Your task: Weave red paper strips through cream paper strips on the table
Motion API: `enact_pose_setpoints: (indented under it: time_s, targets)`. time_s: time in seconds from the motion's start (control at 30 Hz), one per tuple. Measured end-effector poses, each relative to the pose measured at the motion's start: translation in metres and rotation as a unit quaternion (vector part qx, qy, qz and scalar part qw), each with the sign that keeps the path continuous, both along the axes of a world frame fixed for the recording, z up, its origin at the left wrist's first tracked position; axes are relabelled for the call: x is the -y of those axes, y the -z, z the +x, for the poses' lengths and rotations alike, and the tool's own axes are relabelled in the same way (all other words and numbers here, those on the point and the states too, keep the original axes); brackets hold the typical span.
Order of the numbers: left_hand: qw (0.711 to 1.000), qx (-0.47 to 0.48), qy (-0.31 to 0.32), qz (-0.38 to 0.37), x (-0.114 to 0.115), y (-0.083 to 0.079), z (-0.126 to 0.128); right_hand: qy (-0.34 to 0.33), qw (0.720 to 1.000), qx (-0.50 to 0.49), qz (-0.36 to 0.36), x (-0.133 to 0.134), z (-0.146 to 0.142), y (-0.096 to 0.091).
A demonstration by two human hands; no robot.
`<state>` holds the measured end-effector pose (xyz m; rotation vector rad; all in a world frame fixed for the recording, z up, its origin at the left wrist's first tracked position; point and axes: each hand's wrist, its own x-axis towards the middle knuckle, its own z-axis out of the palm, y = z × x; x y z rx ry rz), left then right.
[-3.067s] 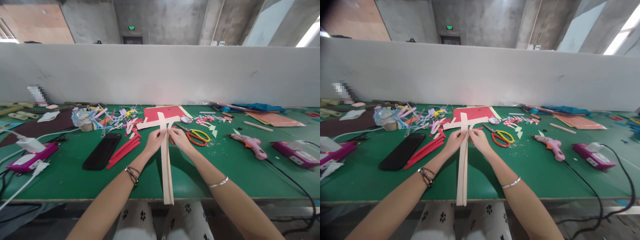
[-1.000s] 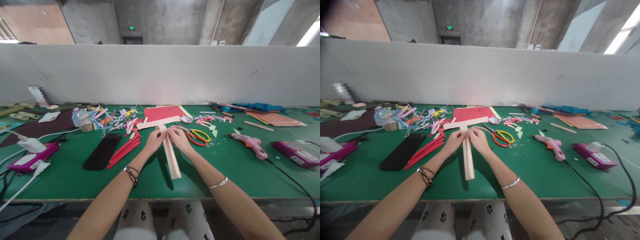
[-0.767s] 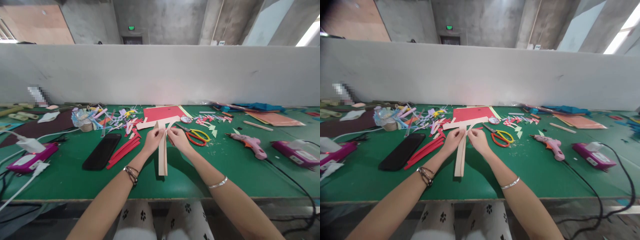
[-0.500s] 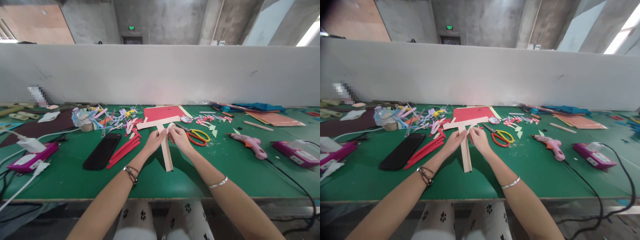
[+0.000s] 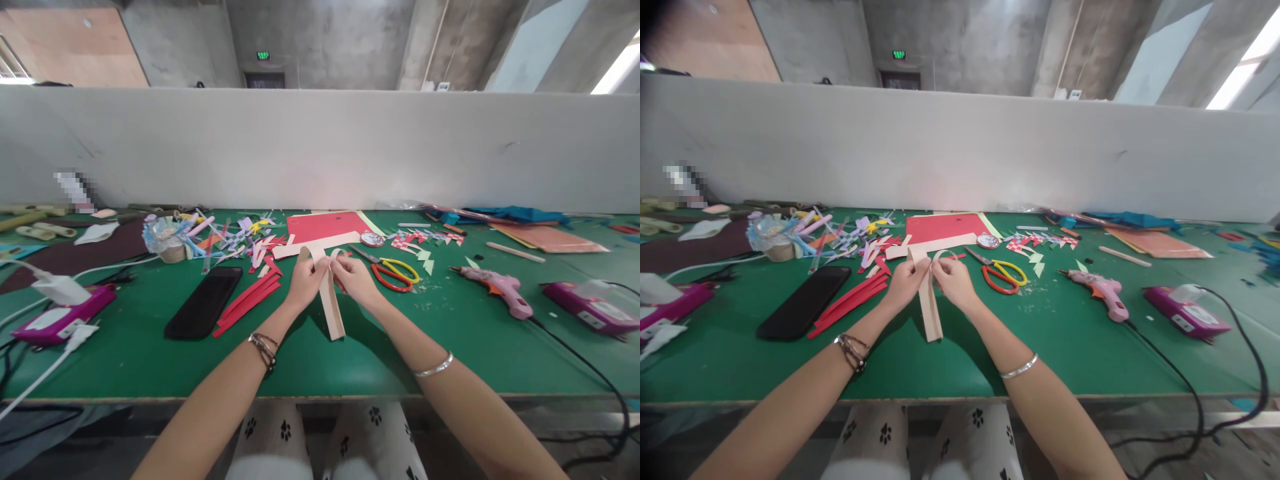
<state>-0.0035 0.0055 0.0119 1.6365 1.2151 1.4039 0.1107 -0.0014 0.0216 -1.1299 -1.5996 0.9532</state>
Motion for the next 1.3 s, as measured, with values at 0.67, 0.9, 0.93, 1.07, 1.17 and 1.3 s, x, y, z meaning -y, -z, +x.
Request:
enact_pose_setpoints:
  time_s: [0.67,0.9,0.93,1.07,1.17,1.3]
  targets:
    - [0.999,-0.032,-0.028,0.002,0.0011,0.0006,0.0008,-0.009,1.000,0.001,-0.013,-0.0009,-0.0014,0.0017]
    - [0.999,-0.027,0.024,-0.023,-0.0002,-0.0011,-0.0018,0.022,0.999,-0.017,-0.017,0.0001,-0.0004,-0.0036]
    - [0.998,-0.036,0.044,-0.019,-0.0004,-0.0009,-0.0019,0.026,0.999,-0.032,-0.015,-0.0001,-0.0002,-0.0041]
    - [0.996,-0.064,0.054,0.018,-0.0006,0.0010,-0.0016,0.036,0.998,-0.055,-0.007,-0.0015,0.0009,-0.0028]
    - [0.996,-0.082,0.024,0.031,-0.0005,0.0025,-0.0013,0.030,0.999,-0.009,0.014,-0.0021,0.0011,0.0007]
    - [0.996,-0.084,-0.003,0.035,-0.0001,0.0043,-0.0002,-0.003,1.000,0.003,0.025,-0.0022,0.0001,0.0032]
